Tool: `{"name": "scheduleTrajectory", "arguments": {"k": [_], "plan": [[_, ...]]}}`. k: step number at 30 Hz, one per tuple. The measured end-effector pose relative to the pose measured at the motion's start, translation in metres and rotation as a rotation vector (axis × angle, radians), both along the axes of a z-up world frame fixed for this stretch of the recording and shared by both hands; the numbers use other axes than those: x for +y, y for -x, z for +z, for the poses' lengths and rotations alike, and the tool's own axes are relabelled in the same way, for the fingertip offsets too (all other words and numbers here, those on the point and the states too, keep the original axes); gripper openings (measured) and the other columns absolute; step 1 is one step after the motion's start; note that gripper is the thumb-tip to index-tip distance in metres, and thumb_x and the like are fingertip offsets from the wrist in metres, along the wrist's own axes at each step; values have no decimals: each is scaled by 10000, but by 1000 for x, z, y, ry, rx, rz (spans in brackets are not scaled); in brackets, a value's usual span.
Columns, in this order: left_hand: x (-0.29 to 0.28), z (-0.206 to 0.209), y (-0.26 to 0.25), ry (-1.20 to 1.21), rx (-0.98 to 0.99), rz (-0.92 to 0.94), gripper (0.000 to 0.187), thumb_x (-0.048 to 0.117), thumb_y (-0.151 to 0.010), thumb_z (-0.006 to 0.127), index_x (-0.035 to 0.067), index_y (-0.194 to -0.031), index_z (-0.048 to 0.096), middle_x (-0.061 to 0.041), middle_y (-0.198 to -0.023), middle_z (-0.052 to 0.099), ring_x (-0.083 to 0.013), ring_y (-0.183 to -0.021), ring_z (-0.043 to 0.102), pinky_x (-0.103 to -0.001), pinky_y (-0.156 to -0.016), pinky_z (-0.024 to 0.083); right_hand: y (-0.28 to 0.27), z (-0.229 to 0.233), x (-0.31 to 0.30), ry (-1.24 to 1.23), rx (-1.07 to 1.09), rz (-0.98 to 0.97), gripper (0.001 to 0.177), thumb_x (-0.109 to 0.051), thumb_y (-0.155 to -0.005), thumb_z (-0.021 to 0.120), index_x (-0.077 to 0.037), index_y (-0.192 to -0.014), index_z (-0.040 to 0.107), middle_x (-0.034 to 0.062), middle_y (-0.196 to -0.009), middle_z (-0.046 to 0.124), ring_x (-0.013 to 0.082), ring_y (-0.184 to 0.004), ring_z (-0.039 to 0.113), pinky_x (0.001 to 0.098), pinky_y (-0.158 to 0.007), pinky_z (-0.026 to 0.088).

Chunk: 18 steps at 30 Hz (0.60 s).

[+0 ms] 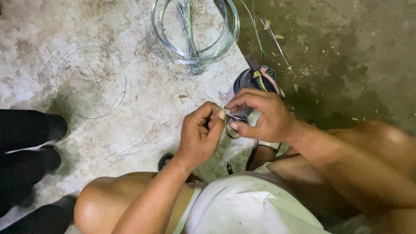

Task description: The person sits on the floor and repeatedly twists thin metal wires together by hand, then uses pliers to tighten the twisted sections. The person handles multiple wire pieces one at a time and places the finished pieces aside.

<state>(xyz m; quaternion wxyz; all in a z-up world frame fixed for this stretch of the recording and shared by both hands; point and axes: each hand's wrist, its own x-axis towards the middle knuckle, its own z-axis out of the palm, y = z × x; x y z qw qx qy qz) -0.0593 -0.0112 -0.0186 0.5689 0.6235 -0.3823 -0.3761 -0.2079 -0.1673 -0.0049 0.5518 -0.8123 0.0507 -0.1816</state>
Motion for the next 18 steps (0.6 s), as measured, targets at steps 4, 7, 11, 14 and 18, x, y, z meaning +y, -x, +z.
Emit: {"name": "scheduleTrajectory", "arguments": {"k": [4, 7, 11, 14, 18], "plan": [[-1, 16, -7, 210, -416, 0, 116, 26, -998, 640, 13, -896, 586, -88, -755, 554, -180, -609, 525, -306, -570, 418, 6, -28, 2, -806, 201, -12, 148, -95, -1020, 627, 32, -1025, 703, 68, -877, 689, 133, -821, 630, 297, -784, 527], [-4, 20, -9, 234, -460, -37, 109, 8, -991, 648, 15, -898, 591, -121, -775, 569, -261, -622, 570, -345, -578, 451, 10, -45, 6, -1030, 173, -15, 133, -78, -1016, 658, 52, -1012, 686, 95, -851, 680, 157, -775, 633, 317, -737, 517], [-4, 21, -11, 296, -517, -74, 63, 20, -998, 629, 20, -949, 591, -126, -852, 599, -286, -747, 607, -367, -663, 491, 11, -50, 8, -1074, 232, -61, 139, -75, -987, 671, 57, -1009, 709, 86, -822, 675, 162, -701, 622, 309, -669, 509], [-1, 17, -11, 175, -428, -100, 71, 43, -993, 627, 14, -931, 607, -93, -796, 584, -214, -694, 564, -328, -613, 453, 8, -41, 11, -937, 229, -97, 103, -41, -978, 676, 55, -1003, 706, 81, -857, 681, 145, -728, 616, 296, -678, 520], [1, 5, -11, -79, 11, -159, 145, 95, -1025, 622, 27, -898, 630, 33, -723, 495, -64, -636, 424, -255, -551, 351, 2, -12, 9, -107, 31, -105, 80, 0, -900, 721, 15, -972, 690, 80, -904, 691, 160, -771, 661, 293, -702, 541]]}}
